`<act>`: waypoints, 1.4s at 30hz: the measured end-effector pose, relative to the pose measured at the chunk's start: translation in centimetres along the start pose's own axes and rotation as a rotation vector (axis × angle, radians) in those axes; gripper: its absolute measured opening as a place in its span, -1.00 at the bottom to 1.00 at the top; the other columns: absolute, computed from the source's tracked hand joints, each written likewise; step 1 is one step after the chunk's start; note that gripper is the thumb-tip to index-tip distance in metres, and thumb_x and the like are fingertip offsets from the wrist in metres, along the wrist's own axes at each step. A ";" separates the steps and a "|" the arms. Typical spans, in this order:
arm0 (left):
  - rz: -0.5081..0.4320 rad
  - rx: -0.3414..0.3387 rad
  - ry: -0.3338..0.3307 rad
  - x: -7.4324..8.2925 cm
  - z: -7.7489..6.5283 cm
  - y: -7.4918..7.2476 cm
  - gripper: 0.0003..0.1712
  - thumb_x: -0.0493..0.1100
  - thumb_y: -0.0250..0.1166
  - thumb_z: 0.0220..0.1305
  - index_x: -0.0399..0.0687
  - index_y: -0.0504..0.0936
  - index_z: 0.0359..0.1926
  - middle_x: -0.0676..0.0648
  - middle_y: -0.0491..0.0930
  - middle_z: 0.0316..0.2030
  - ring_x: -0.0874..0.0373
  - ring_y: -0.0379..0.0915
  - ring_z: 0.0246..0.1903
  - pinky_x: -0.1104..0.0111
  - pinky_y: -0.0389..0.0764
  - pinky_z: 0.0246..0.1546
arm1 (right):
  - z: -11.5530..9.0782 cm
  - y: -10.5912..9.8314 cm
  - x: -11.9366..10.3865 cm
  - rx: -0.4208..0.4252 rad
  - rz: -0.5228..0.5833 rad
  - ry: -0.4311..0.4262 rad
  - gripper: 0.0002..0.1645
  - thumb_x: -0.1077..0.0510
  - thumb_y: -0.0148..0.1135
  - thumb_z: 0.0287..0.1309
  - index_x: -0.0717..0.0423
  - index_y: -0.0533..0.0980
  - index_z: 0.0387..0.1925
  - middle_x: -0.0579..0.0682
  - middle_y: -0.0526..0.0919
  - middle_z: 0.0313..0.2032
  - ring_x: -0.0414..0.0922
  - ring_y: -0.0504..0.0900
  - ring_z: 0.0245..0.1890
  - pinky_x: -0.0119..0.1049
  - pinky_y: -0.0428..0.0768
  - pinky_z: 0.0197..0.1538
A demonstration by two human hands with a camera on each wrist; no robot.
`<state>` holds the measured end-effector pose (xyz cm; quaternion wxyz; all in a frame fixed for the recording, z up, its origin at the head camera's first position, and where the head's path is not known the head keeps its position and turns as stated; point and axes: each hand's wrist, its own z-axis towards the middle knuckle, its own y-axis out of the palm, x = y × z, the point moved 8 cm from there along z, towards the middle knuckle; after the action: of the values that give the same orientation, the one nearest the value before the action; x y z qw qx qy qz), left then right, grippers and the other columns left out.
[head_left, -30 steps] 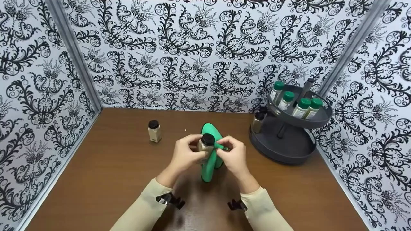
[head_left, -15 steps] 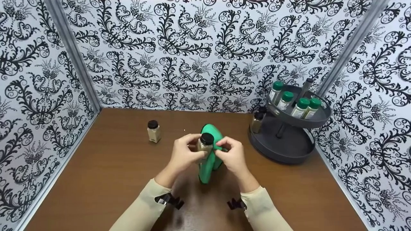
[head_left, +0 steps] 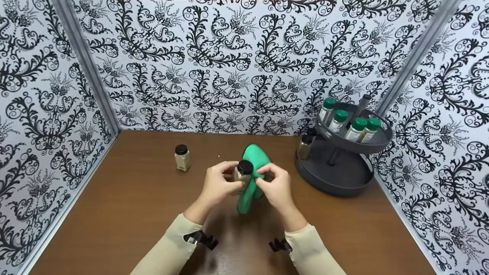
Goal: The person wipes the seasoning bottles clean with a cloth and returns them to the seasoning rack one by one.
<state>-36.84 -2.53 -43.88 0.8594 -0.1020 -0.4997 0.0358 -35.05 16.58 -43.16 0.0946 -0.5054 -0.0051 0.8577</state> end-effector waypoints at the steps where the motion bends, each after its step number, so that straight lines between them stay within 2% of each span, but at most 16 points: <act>1: -0.001 0.001 -0.002 0.0 0.0 0.0 -0.44 -0.31 0.52 -0.11 -0.20 0.79 0.05 -0.15 0.81 -0.17 -0.06 0.75 -0.18 0.14 0.80 -0.08 | 0.1 0.2 0.4 -0.038 -0.021 0.032 -0.80 0.50 0.35 -0.07 0.23 0.70 -0.39 0.10 0.73 -0.37 -0.24 0.66 -0.34 -0.44 0.62 -0.25; 5: -0.002 -0.001 -0.007 0.0 0.0 -0.1 -0.41 -0.30 0.53 -0.09 -0.27 0.77 0.09 -0.18 0.81 -0.15 -0.04 0.75 -0.17 0.21 0.80 -0.10 | 0.5 0.8 1.4 -0.168 -0.069 0.114 -0.83 0.49 0.35 -0.08 0.26 0.67 -0.39 0.07 0.72 -0.41 -0.24 0.62 -0.40 -0.43 0.57 -0.30; 8: 0.005 0.004 -0.014 -0.2 0.0 -0.1 -0.39 -0.30 0.53 -0.09 -0.29 0.75 0.10 -0.21 0.81 -0.14 -0.02 0.76 -0.17 0.24 0.80 -0.10 | 0.6 1.0 1.7 -0.206 -0.082 0.128 -0.83 0.50 0.34 -0.08 0.27 0.67 -0.40 0.06 0.72 -0.42 -0.24 0.60 -0.41 -0.41 0.56 -0.31; 11: -0.005 0.006 -0.016 -0.3 0.0 -0.1 -0.39 -0.31 0.54 -0.10 -0.29 0.76 0.10 -0.22 0.81 -0.15 0.00 0.77 -0.18 0.24 0.81 -0.11 | 0.7 0.7 1.3 -0.144 -0.051 0.099 -0.82 0.51 0.34 -0.09 0.27 0.69 -0.40 0.04 0.72 -0.41 -0.23 0.62 -0.40 -0.41 0.57 -0.29; 16: -0.034 -0.021 -0.008 -0.4 0.1 0.5 -0.43 -0.33 0.55 -0.08 -0.22 0.78 0.08 -0.20 0.80 -0.19 0.05 0.75 -0.21 0.18 0.82 -0.11 | 0.3 -0.9 -1.1 0.055 0.044 -0.106 -0.78 0.57 0.36 -0.08 0.29 0.71 -0.39 0.15 0.73 -0.36 -0.24 0.68 -0.32 -0.44 0.66 -0.20; 19: -0.033 -0.025 -0.008 -0.5 0.1 0.8 -0.45 -0.33 0.55 -0.07 -0.16 0.80 0.07 -0.17 0.80 -0.21 0.09 0.74 -0.23 0.14 0.82 -0.10 | 0.0 -1.2 -1.7 0.083 0.040 -0.174 -0.76 0.59 0.38 -0.07 0.28 0.72 -0.38 0.21 0.72 -0.33 -0.22 0.70 -0.27 -0.45 0.69 -0.18; 23: -0.031 0.001 -0.028 -0.6 -0.1 0.4 -0.46 -0.33 0.55 -0.09 -0.14 0.81 0.04 -0.17 0.81 -0.21 0.07 0.76 -0.23 0.12 0.82 -0.11 | 0.0 -0.6 -0.6 0.005 -0.008 -0.118 -0.74 0.56 0.38 -0.06 0.20 0.73 -0.38 0.12 0.74 -0.34 -0.24 0.68 -0.32 -0.44 0.65 -0.30; 27: -0.041 0.029 -0.037 -0.5 -0.2 -0.1 -0.45 -0.33 0.55 -0.08 -0.17 0.80 0.06 -0.19 0.82 -0.20 0.04 0.78 -0.22 0.20 0.81 -0.13 | 0.2 0.4 0.7 -0.111 -0.049 -0.056 -0.75 0.53 0.38 -0.08 0.16 0.72 -0.41 0.06 0.75 -0.39 -0.27 0.65 -0.39 -0.40 0.59 -0.34; 33: -0.030 0.078 -0.021 -0.3 -0.1 -0.7 -0.43 -0.36 0.55 -0.08 -0.22 0.78 0.08 -0.20 0.81 -0.18 0.11 0.72 -0.22 0.40 0.75 -0.19 | 0.1 1.8 2.1 -0.255 -0.059 0.000 -0.78 0.51 0.32 -0.09 0.18 0.70 -0.46 0.14 0.76 -0.45 -0.29 0.61 -0.46 -0.41 0.56 -0.35; 37: -0.038 0.095 -0.028 -0.3 -0.1 -0.8 -0.45 -0.37 0.56 -0.07 -0.16 0.80 0.07 -0.17 0.80 -0.20 0.15 0.68 -0.24 0.42 0.72 -0.25 | 0.0 2.3 2.9 -0.309 -0.058 0.038 -0.85 0.47 0.31 -0.11 0.23 0.67 -0.47 0.19 0.75 -0.46 -0.30 0.60 -0.46 -0.42 0.57 -0.32; 42: -0.051 0.111 -0.025 -0.5 -0.1 -0.8 -0.46 -0.36 0.57 -0.07 -0.11 0.81 0.05 -0.15 0.80 -0.18 0.17 0.67 -0.24 0.41 0.73 -0.26 | 0.0 2.6 3.1 -0.352 -0.082 0.052 -0.89 0.47 0.33 -0.07 0.29 0.65 -0.44 0.15 0.71 -0.46 -0.29 0.55 -0.48 -0.42 0.55 -0.32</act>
<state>-36.98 -3.36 -44.18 0.8581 -0.0408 -0.5101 0.0430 -36.91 14.58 -46.12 0.0397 -0.5353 -0.1731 0.8258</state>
